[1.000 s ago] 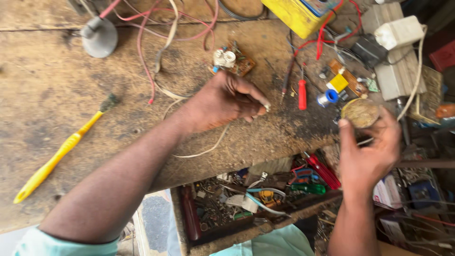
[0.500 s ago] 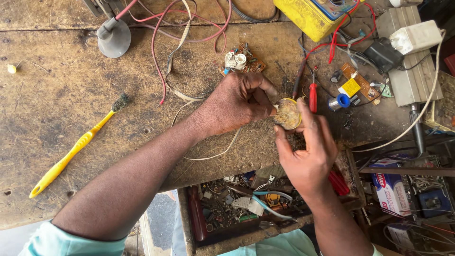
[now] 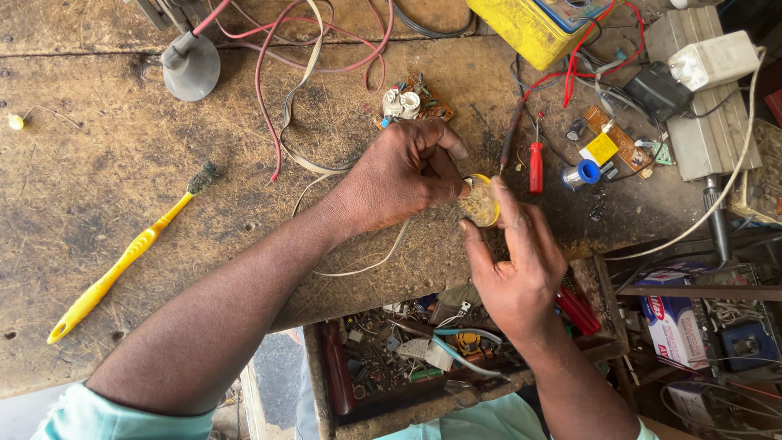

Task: The person places a large circuit board aside, then solders a wire onto a small electronic component on a cluttered workbench using a soldering iron. They trim and adjust the wire with pliers, fit the component onto a small circuit board, and finally reach for the large board again.

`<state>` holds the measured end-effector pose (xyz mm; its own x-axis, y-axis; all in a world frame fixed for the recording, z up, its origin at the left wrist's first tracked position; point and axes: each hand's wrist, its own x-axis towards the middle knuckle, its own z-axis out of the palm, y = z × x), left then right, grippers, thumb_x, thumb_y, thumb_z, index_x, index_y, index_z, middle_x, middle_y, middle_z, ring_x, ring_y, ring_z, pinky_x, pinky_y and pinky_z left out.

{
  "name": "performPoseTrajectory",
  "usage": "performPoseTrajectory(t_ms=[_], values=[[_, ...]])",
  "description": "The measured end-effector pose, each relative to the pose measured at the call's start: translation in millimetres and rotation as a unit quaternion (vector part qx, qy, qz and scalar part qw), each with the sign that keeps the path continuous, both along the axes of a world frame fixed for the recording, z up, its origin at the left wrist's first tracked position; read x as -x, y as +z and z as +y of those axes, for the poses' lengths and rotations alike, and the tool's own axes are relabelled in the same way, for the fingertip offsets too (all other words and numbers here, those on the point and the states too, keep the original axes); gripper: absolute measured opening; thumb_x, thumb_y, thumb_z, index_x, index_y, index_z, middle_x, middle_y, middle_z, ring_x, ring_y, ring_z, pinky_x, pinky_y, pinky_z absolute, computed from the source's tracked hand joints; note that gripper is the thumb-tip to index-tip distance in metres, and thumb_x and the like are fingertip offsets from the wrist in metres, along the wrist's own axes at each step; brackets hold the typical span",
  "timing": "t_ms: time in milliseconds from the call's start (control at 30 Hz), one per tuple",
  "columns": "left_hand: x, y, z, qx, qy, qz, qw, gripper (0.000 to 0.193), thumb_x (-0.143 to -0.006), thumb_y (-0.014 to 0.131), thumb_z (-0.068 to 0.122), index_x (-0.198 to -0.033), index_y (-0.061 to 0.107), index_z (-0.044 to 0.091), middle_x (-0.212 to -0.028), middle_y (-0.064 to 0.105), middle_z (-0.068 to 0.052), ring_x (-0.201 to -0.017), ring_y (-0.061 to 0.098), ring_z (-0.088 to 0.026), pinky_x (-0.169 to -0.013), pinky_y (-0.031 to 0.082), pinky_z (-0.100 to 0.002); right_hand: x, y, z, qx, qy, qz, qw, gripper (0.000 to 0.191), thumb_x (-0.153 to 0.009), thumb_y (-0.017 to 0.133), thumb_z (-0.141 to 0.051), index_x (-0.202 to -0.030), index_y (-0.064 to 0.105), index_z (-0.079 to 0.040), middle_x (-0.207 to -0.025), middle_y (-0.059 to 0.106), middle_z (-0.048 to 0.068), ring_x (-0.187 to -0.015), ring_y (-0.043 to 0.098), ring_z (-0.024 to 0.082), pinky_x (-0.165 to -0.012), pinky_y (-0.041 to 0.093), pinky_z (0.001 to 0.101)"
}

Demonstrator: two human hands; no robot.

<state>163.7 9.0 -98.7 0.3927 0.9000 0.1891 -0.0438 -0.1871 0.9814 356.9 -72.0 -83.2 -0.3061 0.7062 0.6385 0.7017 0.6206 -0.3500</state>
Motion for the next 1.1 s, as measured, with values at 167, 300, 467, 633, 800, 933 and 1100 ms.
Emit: performPoseTrajectory(t_ms=[167, 300, 467, 633, 800, 933, 1100], values=[[1.3, 1.9, -0.2, -0.015, -0.001, 0.014, 1.0, 0.028, -0.083, 0.079, -0.005, -0.107, 0.065, -0.002, -0.084, 0.078, -0.007, -0.074, 0.075, -0.008, -0.065, 0.063, -0.026, -4.8, -1.5, 1.3, -0.003, 0.003, -0.001, 1.0, 0.058, -0.092, 0.081, 0.004, -0.145, 0.055, 0.003, -0.121, 0.068, 0.02, -0.108, 0.072, 0.032, -0.09, 0.06, 0.0401], [2.7, 6.1, -3.1, -0.001, -0.02, 0.007, 1.0, 0.025, -0.084, 0.075, -0.008, -0.107, 0.071, 0.0, -0.091, 0.079, -0.009, -0.08, 0.077, -0.01, -0.073, 0.064, -0.027, -26.6, -5.7, 3.0, 0.006, -0.065, 0.036, 0.997, 0.057, -0.094, 0.082, 0.001, -0.144, 0.056, 0.004, -0.122, 0.069, 0.018, -0.107, 0.072, 0.03, -0.091, 0.059, 0.0407], [3.2, 13.7, -5.1, 0.021, -0.041, 0.049, 0.998, 0.017, -0.085, 0.075, -0.002, -0.101, 0.079, 0.004, -0.092, 0.082, -0.007, -0.082, 0.078, -0.011, -0.075, 0.065, -0.026, -72.5, -2.1, 2.1, -0.034, -0.213, 0.012, 0.976, 0.056, -0.091, 0.092, -0.009, -0.138, 0.063, 0.0, -0.119, 0.064, 0.014, -0.112, 0.061, 0.029, -0.099, 0.052, 0.0433], [3.2, 18.5, -8.6, 0.029, -0.048, 0.101, 0.993, 0.018, -0.084, 0.077, 0.003, -0.102, 0.08, 0.007, -0.095, 0.082, -0.005, -0.086, 0.078, -0.011, -0.081, 0.063, -0.028, -96.0, -5.6, -7.2, -0.003, -0.234, -0.022, 0.972, 0.054, -0.085, 0.097, -0.017, -0.132, 0.07, -0.006, -0.121, 0.054, 0.011, -0.118, 0.052, 0.029, -0.105, 0.044, 0.0446], [5.9, 24.2, -11.0, 0.031, -0.05, 0.115, 0.992, 0.02, -0.084, 0.078, 0.004, -0.104, 0.08, 0.009, -0.1, 0.082, -0.004, -0.091, 0.078, -0.012, -0.085, 0.06, -0.029, -124.9, -19.3, -11.6, -0.006, -0.248, -0.037, 0.968, 0.054, -0.093, 0.091, -0.021, -0.138, 0.066, -0.004, -0.124, 0.049, 0.014, -0.118, 0.05, 0.029, -0.104, 0.044, 0.043], [6.0, 26.3, -10.1, 0.05, -0.059, 0.134, 0.988, 0.021, -0.084, 0.077, 0.006, -0.103, 0.081, 0.01, -0.098, 0.082, -0.003, -0.09, 0.079, -0.011, -0.085, 0.06, -0.029, -187.9, -21.0, -7.4, -0.04, -0.3, 0.064, 0.951, 0.039, -0.109, 0.076, -0.014, -0.142, 0.06, -0.002, -0.136, 0.045, 0.015, -0.128, 0.052, 0.027, -0.112, 0.05, 0.0405], [12.2, 21.0, -7.0, 0.016, -0.081, 0.135, 0.987, 0.021, -0.086, 0.077, 0.008, -0.106, 0.081, 0.009, -0.093, 0.082, -0.004, -0.081, 0.075, -0.011, -0.076, 0.063, -0.025, -261.7, -34.8, 0.7, 0.076, -0.296, 0.062, 0.95, 0.027, -0.108, 0.077, -0.005, -0.131, 0.069, 0.003, -0.117, 0.07, 0.011, -0.109, 0.065, 0.018, -0.093, 0.053, 0.0315]])
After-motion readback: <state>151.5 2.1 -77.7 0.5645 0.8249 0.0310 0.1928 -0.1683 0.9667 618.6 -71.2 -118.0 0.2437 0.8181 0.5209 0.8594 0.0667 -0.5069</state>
